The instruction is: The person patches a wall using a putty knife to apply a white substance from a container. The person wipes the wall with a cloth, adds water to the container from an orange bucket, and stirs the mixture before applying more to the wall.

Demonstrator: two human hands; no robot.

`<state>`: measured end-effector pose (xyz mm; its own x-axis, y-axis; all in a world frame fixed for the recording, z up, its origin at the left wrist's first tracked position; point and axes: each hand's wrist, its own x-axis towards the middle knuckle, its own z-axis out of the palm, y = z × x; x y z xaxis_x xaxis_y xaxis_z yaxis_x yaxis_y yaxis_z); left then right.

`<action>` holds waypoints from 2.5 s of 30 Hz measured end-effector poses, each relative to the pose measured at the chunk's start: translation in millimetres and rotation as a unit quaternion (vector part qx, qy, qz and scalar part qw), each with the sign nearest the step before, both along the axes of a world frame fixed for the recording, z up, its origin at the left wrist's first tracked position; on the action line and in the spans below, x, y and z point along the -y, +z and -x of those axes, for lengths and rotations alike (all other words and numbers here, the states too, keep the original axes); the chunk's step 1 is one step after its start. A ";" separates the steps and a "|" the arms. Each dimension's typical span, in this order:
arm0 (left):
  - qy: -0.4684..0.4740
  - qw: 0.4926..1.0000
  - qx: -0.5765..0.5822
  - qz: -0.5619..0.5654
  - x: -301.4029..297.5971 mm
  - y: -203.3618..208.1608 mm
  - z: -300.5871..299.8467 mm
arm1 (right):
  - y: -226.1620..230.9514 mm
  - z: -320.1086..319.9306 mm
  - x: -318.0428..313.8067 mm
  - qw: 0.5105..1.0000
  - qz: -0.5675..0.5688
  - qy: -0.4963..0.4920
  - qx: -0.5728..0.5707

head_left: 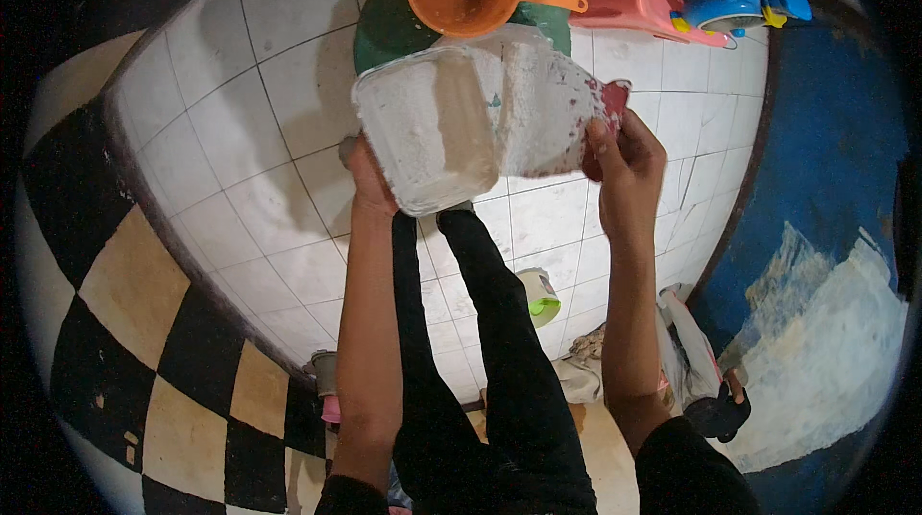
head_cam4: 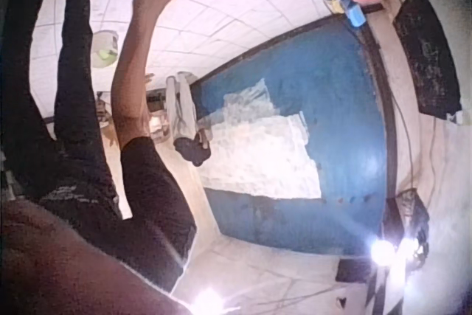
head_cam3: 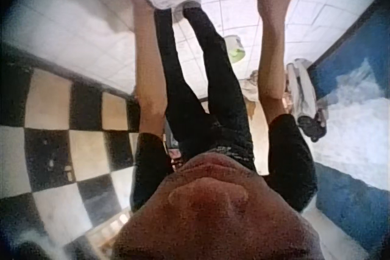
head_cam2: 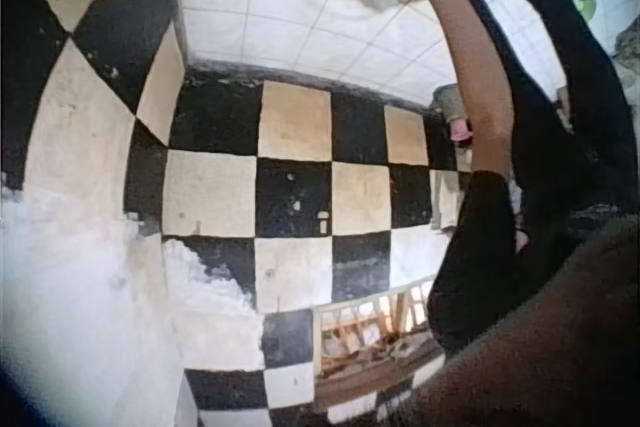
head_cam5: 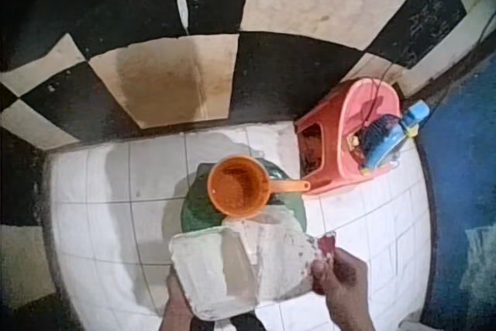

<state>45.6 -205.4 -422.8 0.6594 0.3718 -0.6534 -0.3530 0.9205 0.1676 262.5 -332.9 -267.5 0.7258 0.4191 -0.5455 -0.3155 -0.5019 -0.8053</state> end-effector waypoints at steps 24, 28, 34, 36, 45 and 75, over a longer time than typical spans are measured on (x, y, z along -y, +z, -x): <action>0.034 0.994 -0.102 0.023 21.7 37.0 -28.2 | 14.9 54.5 -25.1 0.919 0.088 0.185 0.338; 0.050 0.998 -0.010 0.032 19.4 17.1 -4.9 | 13.3 43.1 -28.9 0.959 0.042 0.161 0.229; 0.068 0.997 -0.024 0.011 14.8 0.4 34.1 | -29.8 -37.9 -38.2 0.933 -0.014 0.119 0.339; 0.075 0.997 -0.024 0.008 12.8 -1.2 36.5 | -69.6 -82.6 -57.7 0.877 0.049 0.166 0.449; 0.133 0.987 -0.091 0.012 6.5 -0.8 67.0 | -172.7 -137.2 -100.7 0.798 0.200 0.469 0.322; 0.205 0.975 -0.036 -0.075 -49.5 40.2 -14.1 | 73.9 -26.7 -46.1 0.987 0.055 0.104 0.112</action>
